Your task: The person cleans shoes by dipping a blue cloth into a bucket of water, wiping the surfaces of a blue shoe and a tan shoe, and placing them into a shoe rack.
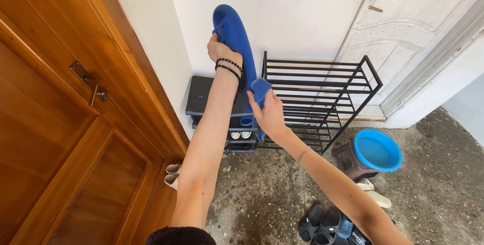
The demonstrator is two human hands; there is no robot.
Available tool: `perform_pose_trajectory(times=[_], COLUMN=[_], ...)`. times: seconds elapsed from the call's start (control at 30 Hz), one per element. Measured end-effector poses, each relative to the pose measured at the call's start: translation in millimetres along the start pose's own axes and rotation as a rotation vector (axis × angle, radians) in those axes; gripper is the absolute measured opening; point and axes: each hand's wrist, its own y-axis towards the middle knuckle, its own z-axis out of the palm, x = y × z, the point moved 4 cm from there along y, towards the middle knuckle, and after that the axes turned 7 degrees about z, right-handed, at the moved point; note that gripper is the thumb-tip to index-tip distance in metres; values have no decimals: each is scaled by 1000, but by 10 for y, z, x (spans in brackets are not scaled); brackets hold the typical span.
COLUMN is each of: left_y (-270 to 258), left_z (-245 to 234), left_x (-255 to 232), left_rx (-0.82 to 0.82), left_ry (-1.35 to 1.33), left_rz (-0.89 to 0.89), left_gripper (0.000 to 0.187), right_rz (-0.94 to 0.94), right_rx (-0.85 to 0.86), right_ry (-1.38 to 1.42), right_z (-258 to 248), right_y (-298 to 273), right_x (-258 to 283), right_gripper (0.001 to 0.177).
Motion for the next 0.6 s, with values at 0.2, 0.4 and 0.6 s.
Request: perform_pose_trajectory(times=[0.2,0.4,0.6], left_y=[82,628,-51], left_z=[13,-32,115], left_x=[-181,834,339], left_rx=[-95,-226,207], left_ry=[-149,-338,-174], left_rz=[36,-165,-8], left_gripper=[74,43,70], right_rz=[-43,-85,177], right_rx=[-47,-320,-606], right_ry=[265,-7,36], right_z=[58,-79,150], right_y=[-288,429,750], right_x=[-905,150,-806], right_gripper=[22,19,32])
